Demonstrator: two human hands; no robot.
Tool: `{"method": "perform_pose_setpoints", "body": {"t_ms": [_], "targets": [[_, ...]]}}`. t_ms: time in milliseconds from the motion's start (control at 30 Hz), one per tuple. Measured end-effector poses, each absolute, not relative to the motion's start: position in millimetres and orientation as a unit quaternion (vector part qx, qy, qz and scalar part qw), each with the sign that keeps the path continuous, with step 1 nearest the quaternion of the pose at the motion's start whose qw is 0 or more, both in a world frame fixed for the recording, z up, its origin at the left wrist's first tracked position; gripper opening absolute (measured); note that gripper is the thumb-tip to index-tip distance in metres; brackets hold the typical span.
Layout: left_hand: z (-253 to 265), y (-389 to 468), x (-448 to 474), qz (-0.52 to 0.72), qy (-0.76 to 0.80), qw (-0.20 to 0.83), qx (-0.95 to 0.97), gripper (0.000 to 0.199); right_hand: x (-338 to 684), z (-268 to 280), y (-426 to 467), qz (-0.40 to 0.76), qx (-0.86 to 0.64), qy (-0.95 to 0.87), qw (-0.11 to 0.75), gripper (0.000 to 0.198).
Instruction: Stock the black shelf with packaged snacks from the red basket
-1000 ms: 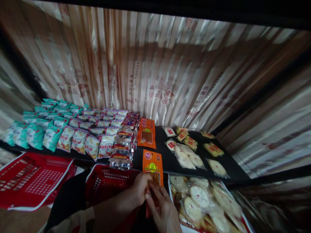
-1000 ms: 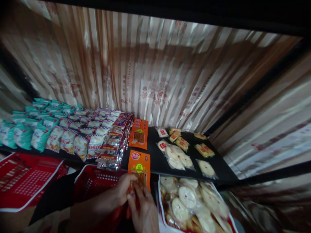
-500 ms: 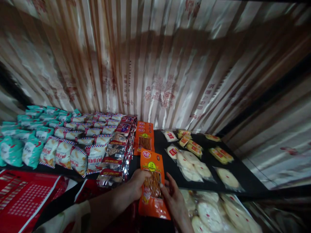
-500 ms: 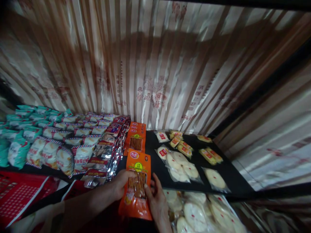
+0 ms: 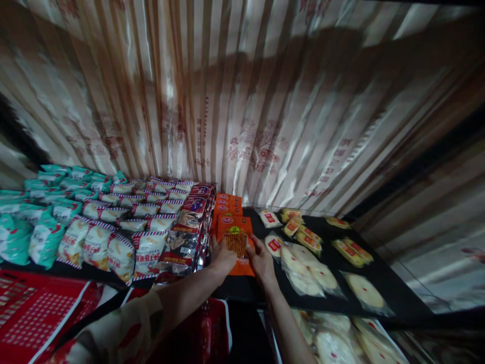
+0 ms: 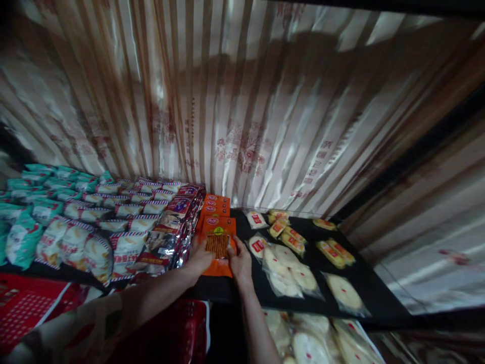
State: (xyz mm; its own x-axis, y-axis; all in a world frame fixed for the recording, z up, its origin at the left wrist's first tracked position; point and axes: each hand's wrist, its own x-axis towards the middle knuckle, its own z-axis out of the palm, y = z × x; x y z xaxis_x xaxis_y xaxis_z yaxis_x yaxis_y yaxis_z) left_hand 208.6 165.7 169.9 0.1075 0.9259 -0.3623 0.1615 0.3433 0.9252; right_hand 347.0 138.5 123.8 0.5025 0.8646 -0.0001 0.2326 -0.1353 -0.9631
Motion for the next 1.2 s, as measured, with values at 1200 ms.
{"method": "perform_pose_setpoints", "body": {"t_ms": [1200], "targets": [[159, 195, 221, 0.081, 0.562, 0.352, 0.744, 0.048, 321, 143, 175, 0.153, -0.816, -0.522, 0.197, 0.038]]}}
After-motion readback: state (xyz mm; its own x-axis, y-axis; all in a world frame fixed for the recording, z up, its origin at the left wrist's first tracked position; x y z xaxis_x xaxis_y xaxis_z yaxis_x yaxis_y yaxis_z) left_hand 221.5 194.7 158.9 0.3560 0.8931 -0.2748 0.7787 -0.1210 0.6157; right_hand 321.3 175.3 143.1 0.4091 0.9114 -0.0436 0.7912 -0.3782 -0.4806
